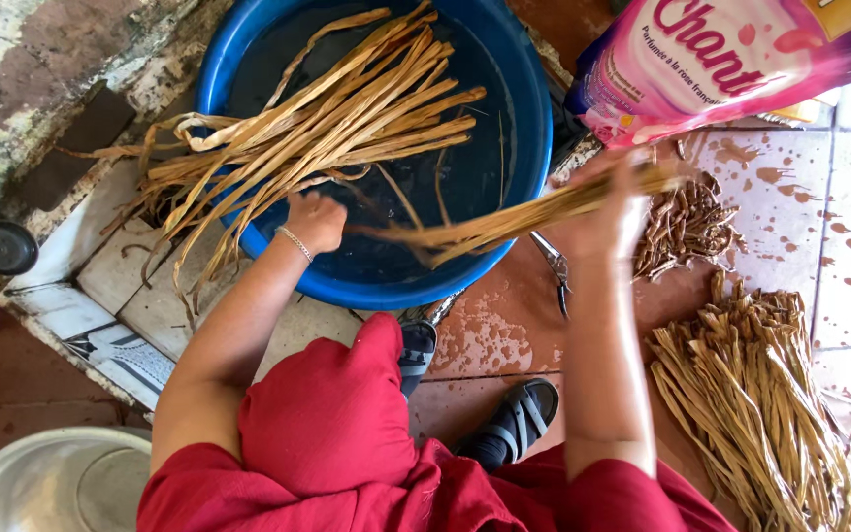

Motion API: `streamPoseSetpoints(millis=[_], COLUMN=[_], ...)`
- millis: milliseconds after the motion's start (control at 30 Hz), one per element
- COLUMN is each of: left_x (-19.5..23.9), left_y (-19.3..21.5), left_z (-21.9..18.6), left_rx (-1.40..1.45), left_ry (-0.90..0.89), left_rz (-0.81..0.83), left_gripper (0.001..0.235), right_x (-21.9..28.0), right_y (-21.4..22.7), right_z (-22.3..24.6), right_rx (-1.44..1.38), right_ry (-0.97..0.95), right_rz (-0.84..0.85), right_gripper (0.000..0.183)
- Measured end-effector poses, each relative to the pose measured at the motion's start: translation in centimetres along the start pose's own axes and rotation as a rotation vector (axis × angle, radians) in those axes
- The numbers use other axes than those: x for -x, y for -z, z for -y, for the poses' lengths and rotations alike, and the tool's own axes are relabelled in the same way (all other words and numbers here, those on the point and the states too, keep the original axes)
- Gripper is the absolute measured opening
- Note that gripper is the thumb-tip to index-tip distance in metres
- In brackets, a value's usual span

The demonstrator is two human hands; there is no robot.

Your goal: The person sits on a tiled floor and processes dried plant strips. They pull apart the strips by hand, occasionally using scissors to trim the ends, and place the processed material into a blue basin.

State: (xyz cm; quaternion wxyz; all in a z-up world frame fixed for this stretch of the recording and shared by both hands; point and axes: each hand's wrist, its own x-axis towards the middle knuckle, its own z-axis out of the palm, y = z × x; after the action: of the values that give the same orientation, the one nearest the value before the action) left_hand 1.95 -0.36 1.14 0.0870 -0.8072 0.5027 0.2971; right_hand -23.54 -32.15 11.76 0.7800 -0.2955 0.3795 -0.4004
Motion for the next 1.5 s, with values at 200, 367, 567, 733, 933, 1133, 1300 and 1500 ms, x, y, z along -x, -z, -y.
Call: streamPoseSetpoints(millis=[200, 367, 567, 733, 933, 1133, 1300, 1500], left_x=[-3.7, -10.6, -10.0, -8.4, -9.3, -14.6, -13.2, -9.0], left_y=[2.0, -10.8, -16.6, -11.2, 0.0, -1.2, -0.2, 3.2], left_z=[-5.2, -7.4, -2.4, -1.0, -5.5, -6.8, -7.4, -10.3], left_rx=[0.624, 0.694, 0.102, 0.168, 0.209, 0.068, 0.726, 1.160], left_ry=[-0.183, -0.439, -0.351, -0.111, -0.195, -0.161, -0.323, -0.318], left_rz=[-0.272, 0.081, 0.380, 0.385, -0.271, -0.366, -0.621, -0.456], left_gripper=[0.037, 0.056, 0.046, 0.039, 0.027, 0.041, 0.014, 0.007], right_x=[3.7, 2.0, -0.2, -1.5, -3.5, -4.2, -3.8, -0.8], right_y=[-3.3, -1.0, 3.5, 8.4, 9.5, 7.4, 4.0, -1.4], right_z=[-8.4, -14.3, -22.2, -29.5, -32.3, -27.9, -23.0, -16.1], right_rx=[0.011, -0.070, 0.026, 0.207, 0.291, 0.135, 0.101, 0.093], right_ry=[-0.148, -0.317, -0.550, -0.558, -0.555, -0.639, -0.560, -0.300], right_rz=[0.003, -0.013, -0.151, -0.213, -0.240, -0.194, -0.180, -0.076], right_gripper=[0.019, 0.021, 0.019, 0.016, 0.017, 0.017, 0.019, 0.027])
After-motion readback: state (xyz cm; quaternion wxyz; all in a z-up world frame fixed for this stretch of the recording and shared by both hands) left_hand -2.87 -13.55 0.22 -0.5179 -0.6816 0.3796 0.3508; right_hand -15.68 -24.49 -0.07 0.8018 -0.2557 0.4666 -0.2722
